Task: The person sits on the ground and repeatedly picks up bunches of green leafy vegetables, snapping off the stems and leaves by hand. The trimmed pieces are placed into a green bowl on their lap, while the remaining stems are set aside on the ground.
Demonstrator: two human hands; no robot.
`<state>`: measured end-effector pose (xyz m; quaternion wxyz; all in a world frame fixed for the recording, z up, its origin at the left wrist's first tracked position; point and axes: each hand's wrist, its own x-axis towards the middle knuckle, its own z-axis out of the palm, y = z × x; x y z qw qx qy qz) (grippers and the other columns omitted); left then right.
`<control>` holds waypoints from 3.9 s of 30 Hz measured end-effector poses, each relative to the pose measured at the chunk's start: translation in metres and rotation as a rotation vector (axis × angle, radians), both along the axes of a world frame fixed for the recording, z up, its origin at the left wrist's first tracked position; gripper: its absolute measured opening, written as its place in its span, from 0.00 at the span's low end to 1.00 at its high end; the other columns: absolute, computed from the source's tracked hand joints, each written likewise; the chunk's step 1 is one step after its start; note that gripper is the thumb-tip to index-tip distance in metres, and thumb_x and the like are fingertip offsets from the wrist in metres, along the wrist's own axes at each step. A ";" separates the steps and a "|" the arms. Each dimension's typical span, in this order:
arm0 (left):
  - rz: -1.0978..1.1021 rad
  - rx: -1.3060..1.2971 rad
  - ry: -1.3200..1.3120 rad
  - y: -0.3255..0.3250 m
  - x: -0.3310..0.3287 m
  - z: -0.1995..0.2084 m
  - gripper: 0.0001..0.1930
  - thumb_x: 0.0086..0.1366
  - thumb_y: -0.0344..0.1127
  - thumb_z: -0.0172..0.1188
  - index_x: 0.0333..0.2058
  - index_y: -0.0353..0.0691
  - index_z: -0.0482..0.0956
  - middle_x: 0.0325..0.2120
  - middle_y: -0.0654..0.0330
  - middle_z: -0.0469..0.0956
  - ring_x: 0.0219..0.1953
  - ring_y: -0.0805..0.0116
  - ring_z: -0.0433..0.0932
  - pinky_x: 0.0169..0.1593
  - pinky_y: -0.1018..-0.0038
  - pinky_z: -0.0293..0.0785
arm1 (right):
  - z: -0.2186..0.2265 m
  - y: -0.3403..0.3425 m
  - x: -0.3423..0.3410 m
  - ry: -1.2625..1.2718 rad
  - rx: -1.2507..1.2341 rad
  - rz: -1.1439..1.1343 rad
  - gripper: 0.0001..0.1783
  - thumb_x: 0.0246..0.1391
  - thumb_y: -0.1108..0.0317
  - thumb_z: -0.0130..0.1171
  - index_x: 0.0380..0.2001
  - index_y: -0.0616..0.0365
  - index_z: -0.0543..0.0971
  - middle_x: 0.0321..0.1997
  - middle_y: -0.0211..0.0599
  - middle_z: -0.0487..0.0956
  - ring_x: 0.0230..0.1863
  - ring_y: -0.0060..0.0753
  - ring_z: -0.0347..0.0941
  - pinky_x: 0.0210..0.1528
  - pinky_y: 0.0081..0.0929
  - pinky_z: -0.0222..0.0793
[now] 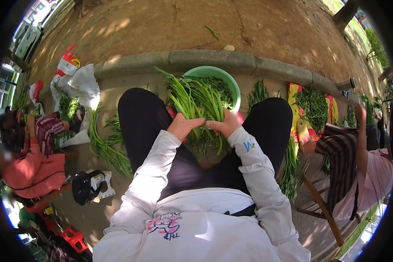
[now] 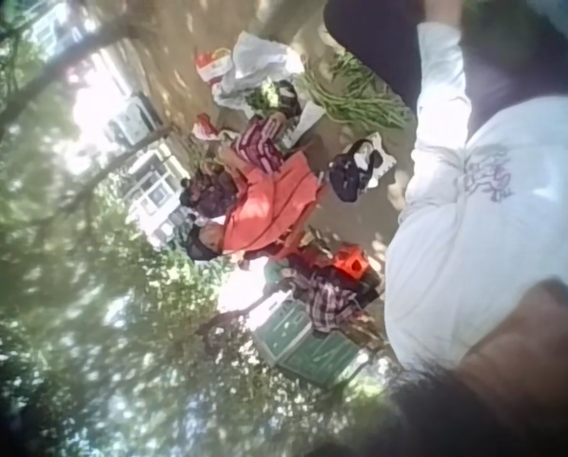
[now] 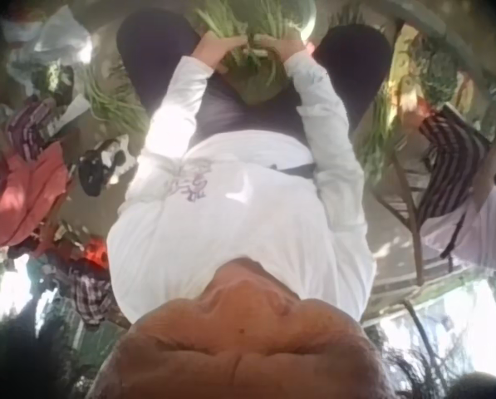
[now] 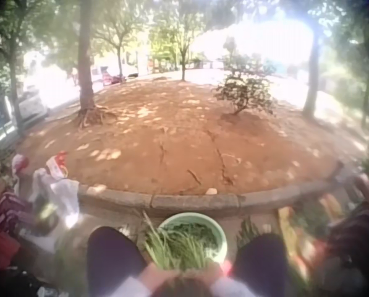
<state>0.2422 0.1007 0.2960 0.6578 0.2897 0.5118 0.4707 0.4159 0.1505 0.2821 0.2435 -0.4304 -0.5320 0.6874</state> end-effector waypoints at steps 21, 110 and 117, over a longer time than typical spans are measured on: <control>-0.066 -0.018 0.000 0.002 -0.001 0.002 0.18 0.53 0.28 0.58 0.44 0.33 0.70 0.29 0.62 0.74 0.31 0.73 0.74 0.35 0.77 0.69 | -0.006 0.001 0.001 0.042 0.122 -0.073 0.18 0.40 0.74 0.60 0.38 0.61 0.72 0.30 0.30 0.76 0.26 0.21 0.71 0.25 0.19 0.68; 0.007 -0.049 -0.353 0.005 0.004 -0.017 0.21 0.57 0.31 0.57 0.50 0.36 0.66 0.43 0.60 0.73 0.41 0.66 0.74 0.40 0.68 0.73 | -0.037 0.000 -0.008 0.248 -0.003 0.080 0.30 0.39 0.73 0.61 0.51 0.58 0.70 0.40 0.34 0.76 0.37 0.23 0.72 0.41 0.22 0.68; -0.017 -0.086 -0.261 0.005 -0.003 -0.024 0.17 0.57 0.29 0.57 0.46 0.35 0.69 0.35 0.62 0.73 0.31 0.73 0.71 0.33 0.77 0.69 | -0.031 0.002 -0.005 0.207 -0.089 0.052 0.25 0.40 0.71 0.60 0.47 0.59 0.72 0.31 0.34 0.77 0.27 0.23 0.72 0.29 0.22 0.68</control>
